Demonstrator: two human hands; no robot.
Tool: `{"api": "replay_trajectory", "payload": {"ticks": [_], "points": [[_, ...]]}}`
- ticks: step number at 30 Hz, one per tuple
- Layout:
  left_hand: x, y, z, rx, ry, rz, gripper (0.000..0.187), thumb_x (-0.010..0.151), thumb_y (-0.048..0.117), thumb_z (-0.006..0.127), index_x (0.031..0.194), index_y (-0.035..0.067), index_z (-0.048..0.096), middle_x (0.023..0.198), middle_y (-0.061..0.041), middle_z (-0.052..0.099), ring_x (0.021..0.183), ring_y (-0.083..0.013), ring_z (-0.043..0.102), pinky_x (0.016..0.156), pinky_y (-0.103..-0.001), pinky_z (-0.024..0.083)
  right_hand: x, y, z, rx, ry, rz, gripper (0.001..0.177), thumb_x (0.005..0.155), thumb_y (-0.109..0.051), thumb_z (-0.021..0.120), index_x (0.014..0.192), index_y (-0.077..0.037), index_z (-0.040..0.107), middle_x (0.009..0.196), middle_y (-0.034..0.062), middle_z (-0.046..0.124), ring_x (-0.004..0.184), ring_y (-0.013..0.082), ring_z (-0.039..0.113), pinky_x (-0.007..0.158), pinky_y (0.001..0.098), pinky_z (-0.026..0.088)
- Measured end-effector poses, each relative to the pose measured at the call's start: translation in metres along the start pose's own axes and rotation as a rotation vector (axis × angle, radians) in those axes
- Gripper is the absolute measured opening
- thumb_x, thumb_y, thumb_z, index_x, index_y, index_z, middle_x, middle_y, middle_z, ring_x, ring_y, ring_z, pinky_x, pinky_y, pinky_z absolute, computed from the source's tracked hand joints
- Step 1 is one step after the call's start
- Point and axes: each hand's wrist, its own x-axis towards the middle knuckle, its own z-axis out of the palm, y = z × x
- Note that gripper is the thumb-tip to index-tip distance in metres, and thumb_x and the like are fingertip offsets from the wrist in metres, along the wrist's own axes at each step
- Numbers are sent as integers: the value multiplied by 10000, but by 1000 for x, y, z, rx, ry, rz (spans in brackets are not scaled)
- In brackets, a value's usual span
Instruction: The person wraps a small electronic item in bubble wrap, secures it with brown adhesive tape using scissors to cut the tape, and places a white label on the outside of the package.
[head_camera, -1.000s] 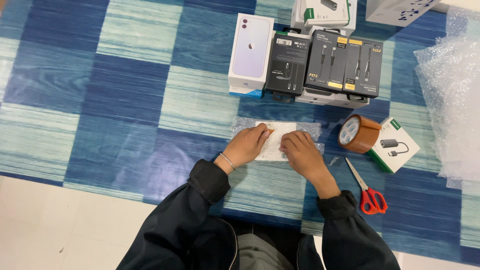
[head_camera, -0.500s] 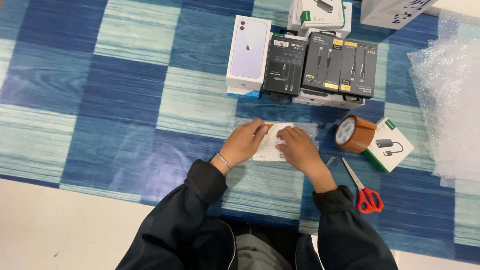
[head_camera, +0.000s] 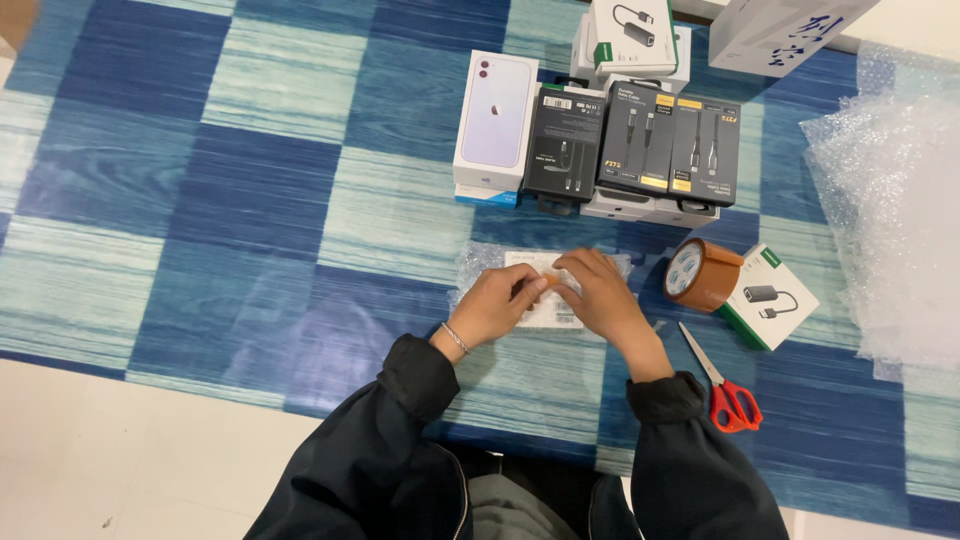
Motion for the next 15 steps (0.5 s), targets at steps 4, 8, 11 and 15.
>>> {"api": "replay_trajectory", "payload": {"ticks": [4, 8, 11, 15], "points": [[-3, 4, -2, -43, 5, 9, 324, 1077, 318, 540, 936, 80, 709, 742, -103, 757, 762, -271, 756, 687, -375, 591, -1, -6, -8, 65, 282, -79, 176, 986, -97, 695, 1159, -68, 704, 1022, 72, 642, 938, 295, 635, 848, 398, 486], [-5, 7, 1, -76, -44, 57, 335, 1096, 298, 514, 951, 59, 697, 733, -125, 756, 742, -275, 752, 679, -377, 586, -3, -28, -24, 412, 301, -22, 224, 1009, -192, 687, 1204, -93, 736, 1057, 64, 685, 914, 264, 651, 832, 375, 529], [-8, 11, 3, -93, -109, 91, 314, 1102, 271, 497, 987, 55, 694, 736, -143, 757, 741, -279, 746, 691, -383, 586, -2, -32, -32, 507, 197, -8, 207, 980, -210, 719, 1150, -98, 751, 1078, 77, 687, 921, 267, 651, 840, 392, 538], [-12, 7, 1, -186, -163, 104, 298, 1101, 283, 502, 1017, 82, 706, 753, -131, 769, 698, -221, 713, 689, -341, 569, -2, -36, -40, 609, 132, -6, 91, 962, -146, 731, 941, -58, 741, 969, 105, 709, 827, 276, 648, 816, 400, 530]]}}
